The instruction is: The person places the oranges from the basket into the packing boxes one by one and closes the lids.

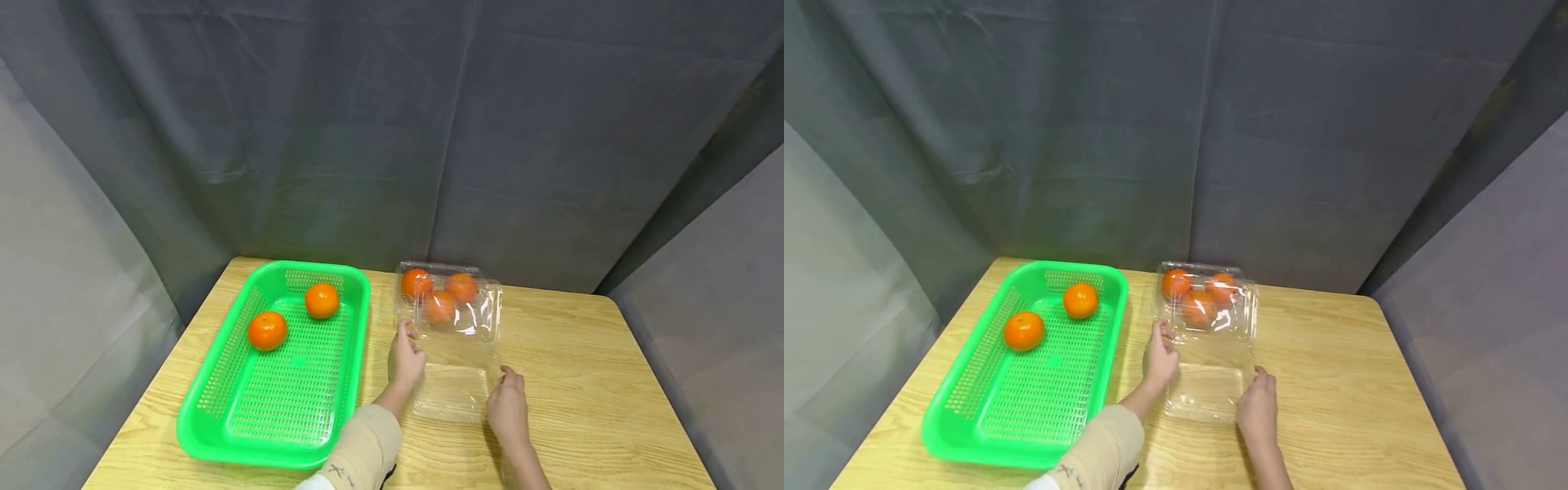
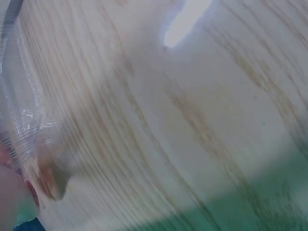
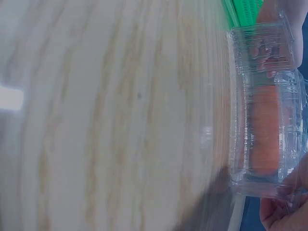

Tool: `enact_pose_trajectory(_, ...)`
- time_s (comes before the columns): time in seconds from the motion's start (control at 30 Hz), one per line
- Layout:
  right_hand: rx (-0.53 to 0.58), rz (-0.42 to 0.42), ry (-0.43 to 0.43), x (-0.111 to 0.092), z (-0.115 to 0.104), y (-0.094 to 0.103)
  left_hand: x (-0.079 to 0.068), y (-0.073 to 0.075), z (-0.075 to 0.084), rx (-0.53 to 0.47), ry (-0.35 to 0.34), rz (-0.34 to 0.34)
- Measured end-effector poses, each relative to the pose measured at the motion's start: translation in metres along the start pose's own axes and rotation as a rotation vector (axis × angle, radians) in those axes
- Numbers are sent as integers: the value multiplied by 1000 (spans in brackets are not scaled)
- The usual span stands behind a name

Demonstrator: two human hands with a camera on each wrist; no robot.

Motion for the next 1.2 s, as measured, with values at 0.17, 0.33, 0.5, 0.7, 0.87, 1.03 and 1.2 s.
enact_pose_trajectory(0.17, 13, -4, 20, 0, -5, -4, 6, 7, 2, 86, -31, 11)
enact_pose_trajectory(0.33, 20, -19, 45, 1, -11, -7, 12, 12, 1, 130, -36, 19)
enact_pose_trajectory(0.5, 10, -17, 49, 4, -14, -10, 15, 17, 0, 140, -40, 27)
enact_pose_trajectory(0.7, 7, -61, 66, 6, -13, -8, 16, 19, 0, 130, -58, 27)
enact_pose_trajectory(0.87, -5, -123, 73, 11, -3, -3, 16, 18, -1, 116, -52, 20)
enact_pose_trajectory(1.03, -105, -166, 142, 19, 6, 1, 15, 19, 0, 91, -37, 18)
enact_pose_trajectory(1.2, -229, -138, 225, 25, 7, 3, 15, 19, 2, 88, -36, 15)
Point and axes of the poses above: each hand's wrist, its own x-axis towards the middle knuckle, its own y-axis out of the back of the hand, z = x × y, the point moved 4 cm from there along x, towards the middle knuckle, and after that the axes turned 15 degrees about -x, right-handed, at the moved point
